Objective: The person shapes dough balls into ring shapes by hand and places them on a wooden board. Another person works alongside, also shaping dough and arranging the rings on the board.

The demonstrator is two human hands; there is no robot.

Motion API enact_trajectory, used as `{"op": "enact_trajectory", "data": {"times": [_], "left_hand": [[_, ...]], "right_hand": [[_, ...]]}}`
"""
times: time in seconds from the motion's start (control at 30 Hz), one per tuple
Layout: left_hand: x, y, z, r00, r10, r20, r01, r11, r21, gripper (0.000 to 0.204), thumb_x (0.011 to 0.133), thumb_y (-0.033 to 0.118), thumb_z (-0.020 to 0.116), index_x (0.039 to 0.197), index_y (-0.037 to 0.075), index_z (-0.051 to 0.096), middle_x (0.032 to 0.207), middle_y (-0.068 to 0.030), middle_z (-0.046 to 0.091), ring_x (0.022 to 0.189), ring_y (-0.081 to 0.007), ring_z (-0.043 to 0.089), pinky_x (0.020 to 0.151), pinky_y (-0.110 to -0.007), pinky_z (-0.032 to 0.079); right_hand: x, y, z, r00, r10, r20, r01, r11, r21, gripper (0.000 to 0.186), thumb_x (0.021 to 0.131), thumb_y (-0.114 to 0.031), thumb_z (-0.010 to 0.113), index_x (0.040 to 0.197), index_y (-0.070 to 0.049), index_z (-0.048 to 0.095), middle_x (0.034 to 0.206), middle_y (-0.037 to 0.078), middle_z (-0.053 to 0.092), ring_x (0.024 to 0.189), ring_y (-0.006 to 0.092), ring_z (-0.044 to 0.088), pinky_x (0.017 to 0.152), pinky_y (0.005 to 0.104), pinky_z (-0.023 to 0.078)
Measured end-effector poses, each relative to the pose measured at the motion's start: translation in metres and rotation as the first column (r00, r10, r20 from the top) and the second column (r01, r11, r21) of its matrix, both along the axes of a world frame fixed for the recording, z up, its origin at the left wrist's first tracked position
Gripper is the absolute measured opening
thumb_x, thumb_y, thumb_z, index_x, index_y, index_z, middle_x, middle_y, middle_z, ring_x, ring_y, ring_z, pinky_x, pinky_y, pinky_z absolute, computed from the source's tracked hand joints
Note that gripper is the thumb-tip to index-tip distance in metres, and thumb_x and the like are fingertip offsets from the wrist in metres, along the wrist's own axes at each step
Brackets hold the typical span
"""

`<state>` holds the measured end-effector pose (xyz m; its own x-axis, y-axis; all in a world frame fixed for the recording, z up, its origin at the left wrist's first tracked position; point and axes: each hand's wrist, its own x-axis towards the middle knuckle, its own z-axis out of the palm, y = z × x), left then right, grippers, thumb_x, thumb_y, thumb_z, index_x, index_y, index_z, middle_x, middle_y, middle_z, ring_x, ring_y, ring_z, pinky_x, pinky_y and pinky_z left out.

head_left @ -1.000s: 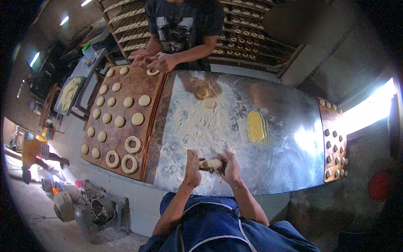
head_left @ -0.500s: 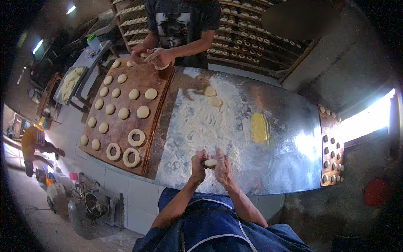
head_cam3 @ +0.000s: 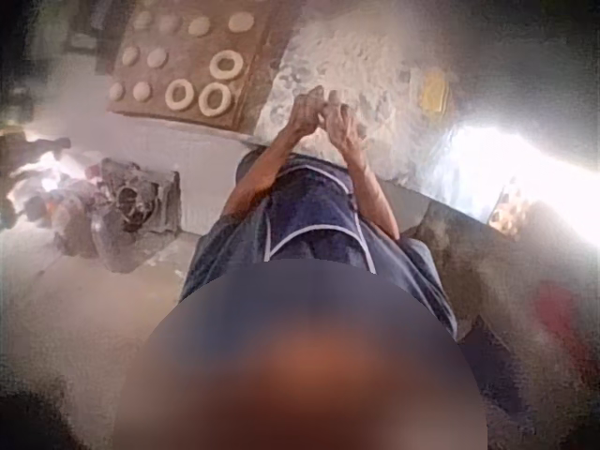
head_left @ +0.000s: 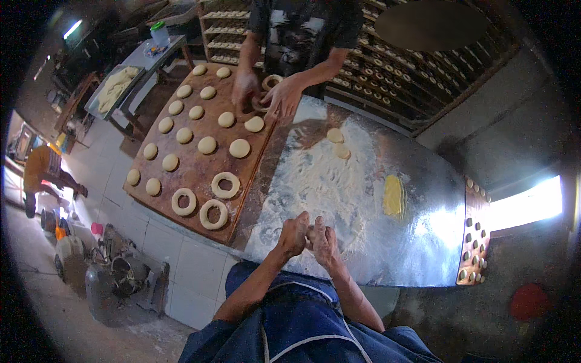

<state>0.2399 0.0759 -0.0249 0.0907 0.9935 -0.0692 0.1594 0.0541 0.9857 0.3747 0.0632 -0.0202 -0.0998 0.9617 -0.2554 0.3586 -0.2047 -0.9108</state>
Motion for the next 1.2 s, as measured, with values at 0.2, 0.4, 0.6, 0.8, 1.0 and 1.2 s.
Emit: {"op": "enact_trajectory", "data": {"times": [0.2,0.4,0.6,0.8,1.0,1.2], "left_hand": [[-0.036,-0.009,0.038,0.866,0.153,0.476,0.002,0.951,-0.309,0.053,0.098,0.052,0.038,0.070,0.007,0.043,0.064,0.0004,0.041,0.060,-0.0148,0.046,0.054,-0.034,0.039],[-0.081,-0.007,-0.008,0.980,0.020,-0.198,0.017,0.982,0.186,0.033,0.090,0.032,0.048,0.073,0.003,0.047,0.067,-0.0186,0.054,0.063,-0.0349,0.057,0.055,-0.041,0.043],[-0.118,-0.011,-0.019,0.992,0.102,0.071,-0.116,0.967,0.225,0.036,0.095,0.033,0.041,0.076,0.004,0.049,0.064,-0.0104,0.049,0.061,-0.0222,0.049,0.057,-0.037,0.040],[-0.154,-0.008,0.011,0.988,0.119,-0.094,-0.088,0.955,0.283,0.039,0.099,0.034,0.037,0.074,0.006,0.049,0.064,-0.0052,0.047,0.061,-0.0177,0.046,0.056,-0.033,0.039],[-0.178,-0.006,-0.003,0.849,0.172,0.500,-0.212,0.977,0.024,0.027,0.090,0.025,0.050,0.076,0.003,0.050,0.068,-0.0116,0.053,0.062,-0.0248,0.053,0.056,-0.036,0.041],[-0.218,-0.007,0.029,0.962,0.185,-0.200,-0.088,0.907,0.412,0.016,0.081,0.017,0.056,0.085,0.002,0.055,0.070,-0.0208,0.057,0.069,-0.0390,0.059,0.057,-0.044,0.046]], "right_hand": [[-0.041,0.000,0.026,0.990,0.021,-0.139,-0.019,1.000,0.019,0.084,0.097,-0.064,0.020,0.082,0.006,0.065,0.063,0.006,0.056,0.059,0.0147,0.050,0.054,0.0309,0.039],[-0.047,-0.008,-0.032,0.945,0.298,0.136,-0.322,0.921,0.219,0.045,0.089,-0.008,0.054,0.132,-0.001,0.041,0.087,0.018,0.056,0.070,0.0313,0.055,0.057,0.0413,0.045],[-0.073,-0.019,-0.051,0.880,0.340,0.331,-0.465,0.758,0.458,0.049,0.094,-0.002,0.054,0.139,0.006,0.035,0.089,0.023,0.055,0.072,0.0310,0.055,0.061,0.0410,0.047],[-0.114,-0.007,-0.030,0.947,0.291,0.134,-0.304,0.949,0.082,0.031,0.103,-0.026,0.042,0.119,0.000,0.048,0.088,0.021,0.053,0.080,0.0257,0.055,0.070,0.0365,0.047],[-0.162,-0.017,0.001,0.976,0.108,-0.188,-0.104,0.994,0.030,0.045,0.100,-0.039,0.038,0.115,0.001,0.050,0.093,0.018,0.055,0.083,0.0263,0.056,0.077,0.0373,0.048],[-0.177,-0.011,-0.030,0.959,0.232,0.164,-0.277,0.893,0.355,0.070,0.096,-0.063,0.028,0.106,0.002,0.052,0.099,0.016,0.062,0.075,0.0201,0.060,0.067,0.0345,0.052]]}}
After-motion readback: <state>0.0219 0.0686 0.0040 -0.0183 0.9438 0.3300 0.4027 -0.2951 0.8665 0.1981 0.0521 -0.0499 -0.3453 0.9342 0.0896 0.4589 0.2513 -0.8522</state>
